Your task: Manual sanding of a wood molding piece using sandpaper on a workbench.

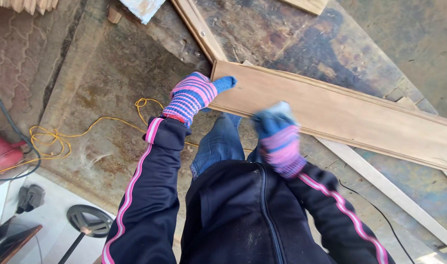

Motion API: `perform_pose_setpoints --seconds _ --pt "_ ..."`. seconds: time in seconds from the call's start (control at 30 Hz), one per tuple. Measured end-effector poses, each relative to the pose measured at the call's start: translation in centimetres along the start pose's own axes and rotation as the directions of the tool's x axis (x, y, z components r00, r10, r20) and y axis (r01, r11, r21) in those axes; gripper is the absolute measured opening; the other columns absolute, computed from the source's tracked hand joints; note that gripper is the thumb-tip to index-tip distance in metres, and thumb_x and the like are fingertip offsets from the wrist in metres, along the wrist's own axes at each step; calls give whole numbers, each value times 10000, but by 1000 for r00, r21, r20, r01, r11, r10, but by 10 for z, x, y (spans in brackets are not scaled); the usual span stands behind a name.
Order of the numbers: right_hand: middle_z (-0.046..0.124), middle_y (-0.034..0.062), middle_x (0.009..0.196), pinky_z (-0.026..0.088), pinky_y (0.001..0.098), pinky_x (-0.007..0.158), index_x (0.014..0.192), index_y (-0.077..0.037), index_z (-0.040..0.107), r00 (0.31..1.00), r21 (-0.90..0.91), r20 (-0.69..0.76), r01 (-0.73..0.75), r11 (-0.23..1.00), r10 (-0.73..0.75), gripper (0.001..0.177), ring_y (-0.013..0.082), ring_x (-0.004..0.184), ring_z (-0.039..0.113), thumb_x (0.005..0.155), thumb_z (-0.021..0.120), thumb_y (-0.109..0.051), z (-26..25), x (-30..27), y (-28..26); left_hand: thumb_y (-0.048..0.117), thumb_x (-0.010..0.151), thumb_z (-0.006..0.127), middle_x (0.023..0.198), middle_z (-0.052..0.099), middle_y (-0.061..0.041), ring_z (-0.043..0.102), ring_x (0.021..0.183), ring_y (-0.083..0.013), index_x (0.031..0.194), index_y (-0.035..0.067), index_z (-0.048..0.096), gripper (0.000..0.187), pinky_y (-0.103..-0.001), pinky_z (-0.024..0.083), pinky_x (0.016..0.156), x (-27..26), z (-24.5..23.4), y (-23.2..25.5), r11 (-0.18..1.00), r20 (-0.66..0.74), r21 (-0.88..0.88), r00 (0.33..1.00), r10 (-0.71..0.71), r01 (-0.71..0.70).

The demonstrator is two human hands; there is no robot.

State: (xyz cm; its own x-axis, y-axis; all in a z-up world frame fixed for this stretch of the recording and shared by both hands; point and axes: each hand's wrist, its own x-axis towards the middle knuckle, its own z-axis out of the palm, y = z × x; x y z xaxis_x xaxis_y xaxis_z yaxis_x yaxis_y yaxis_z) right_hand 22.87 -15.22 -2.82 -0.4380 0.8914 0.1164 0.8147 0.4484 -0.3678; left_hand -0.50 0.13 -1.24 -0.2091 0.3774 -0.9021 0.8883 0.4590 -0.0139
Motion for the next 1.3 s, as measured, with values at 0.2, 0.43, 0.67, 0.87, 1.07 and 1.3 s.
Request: perform_pose_setpoints --seconds 0.2,0.43,0.67,0.87,1.07,1.3 --pt "671 67 847 525 430 632 1068 -139 669 780 881 338 -459 116 526 137 288 661 632 1017 584 -233 150 53 -71 842 750 576 1032 765 -214 721 1047 -378 1022 27 789 886 -473 523 969 10 5 -12 987 56 -16 986 158 -158" --pt "665 64 962 534 474 793 1057 -140 690 979 135 -99 -163 977 177 248 299 911 646 814 722 -175 -34 -41 40 860 794 606 1001 745 -267 699 989 -419 998 15 791 889 -501 513 920 2 4 -5 976 -82 183 987 135 -119" --pt "649 103 1129 540 451 872 1094 -92 677 866 -77 -232 -471 879 444 165 337 1001 649 936 699 -50 -105 -172 132 796 873 632 1366 660 -216 617 1248 -433 1462 113 584 903 -647 161 1318 -56 50 0 953 -570 304 800 186 -4" --pt "620 76 862 527 460 785 903 -179 617 920 183 17 -389 903 392 138 311 870 656 867 693 -288 -30 -78 84 814 930 604 1730 81 -267 -19 1559 -542 1695 164 184 1088 -723 -58 1216 -66 115 106 914 -647 308 647 404 -263" --pt "671 32 977 557 445 898 1057 -152 669 932 276 -178 -259 925 314 218 261 944 695 870 716 -256 -58 -145 150 788 1027 500 1761 67 -270 -8 1603 -538 1726 119 155 1027 -753 -74 1232 -80 124 133 932 -678 316 644 354 -180" --pt "696 69 1071 530 453 792 983 -141 686 872 -63 -179 -472 879 455 164 297 919 676 836 743 -98 -137 -250 225 781 1030 481 1752 72 -283 -15 1591 -548 1716 121 187 997 -751 -76 1234 -80 127 134 952 -692 268 658 297 -149"
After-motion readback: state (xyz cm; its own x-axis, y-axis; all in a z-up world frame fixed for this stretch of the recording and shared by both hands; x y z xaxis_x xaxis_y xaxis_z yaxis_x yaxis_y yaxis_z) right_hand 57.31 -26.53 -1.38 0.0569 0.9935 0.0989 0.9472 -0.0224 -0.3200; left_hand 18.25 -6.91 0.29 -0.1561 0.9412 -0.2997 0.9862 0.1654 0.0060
